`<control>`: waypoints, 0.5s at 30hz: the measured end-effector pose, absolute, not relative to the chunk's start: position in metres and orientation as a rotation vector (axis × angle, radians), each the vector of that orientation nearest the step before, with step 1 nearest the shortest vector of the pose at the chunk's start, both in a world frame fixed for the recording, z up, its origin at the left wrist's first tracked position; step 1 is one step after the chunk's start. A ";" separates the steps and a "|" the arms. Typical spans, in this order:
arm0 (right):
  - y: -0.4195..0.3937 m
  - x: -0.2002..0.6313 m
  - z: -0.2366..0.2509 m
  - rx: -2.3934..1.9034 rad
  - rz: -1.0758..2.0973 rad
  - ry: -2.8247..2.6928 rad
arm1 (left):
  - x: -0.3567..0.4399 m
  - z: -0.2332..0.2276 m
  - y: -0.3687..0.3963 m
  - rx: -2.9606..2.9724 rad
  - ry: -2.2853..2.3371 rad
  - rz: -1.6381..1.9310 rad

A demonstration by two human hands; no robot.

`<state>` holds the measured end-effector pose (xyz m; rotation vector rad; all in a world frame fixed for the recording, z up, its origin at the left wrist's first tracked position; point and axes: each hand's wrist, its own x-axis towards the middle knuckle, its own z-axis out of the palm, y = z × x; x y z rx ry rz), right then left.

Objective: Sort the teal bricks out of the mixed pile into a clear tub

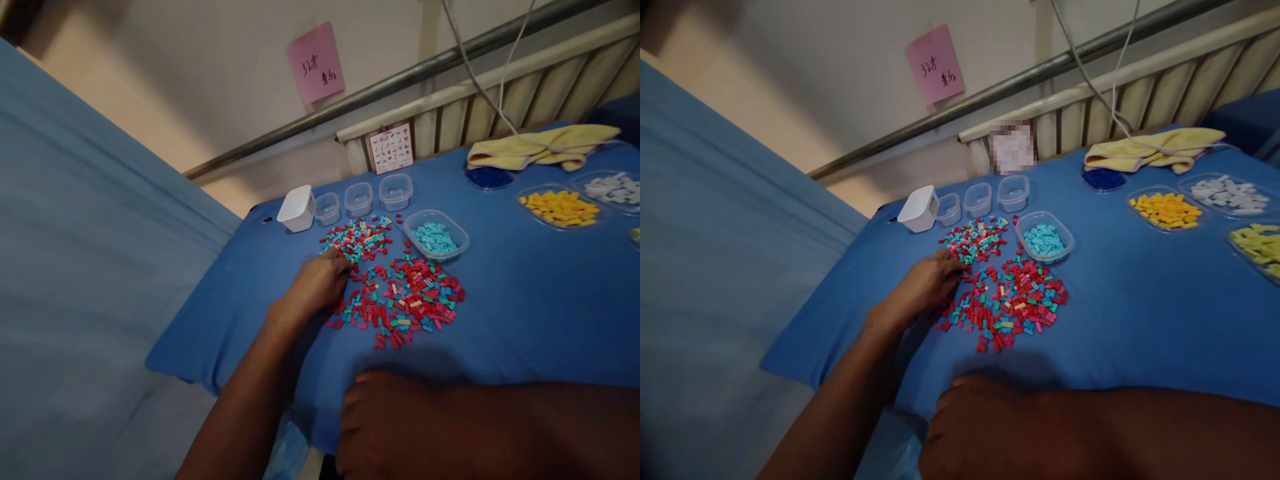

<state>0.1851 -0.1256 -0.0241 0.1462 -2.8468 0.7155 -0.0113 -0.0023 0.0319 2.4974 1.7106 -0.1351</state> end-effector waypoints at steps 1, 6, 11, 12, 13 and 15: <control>-0.126 0.185 -0.023 0.150 0.715 -2.852 | -0.010 0.034 -0.003 2.495 1.727 -0.178; -0.125 0.187 -0.021 0.164 0.725 -2.834 | -0.004 0.041 -0.011 2.525 1.728 -0.329; -0.125 0.188 -0.024 0.168 0.700 -2.785 | 0.000 0.040 -0.019 2.524 1.740 -0.338; -0.125 0.188 -0.024 0.164 0.702 -2.782 | -0.001 0.039 -0.019 2.515 1.742 -0.306; -0.125 0.188 -0.023 0.165 0.704 -2.785 | -0.003 0.038 -0.019 2.508 1.735 -0.266; -0.124 0.188 -0.022 0.166 0.714 -2.800 | -0.006 0.036 -0.018 2.510 1.686 -0.180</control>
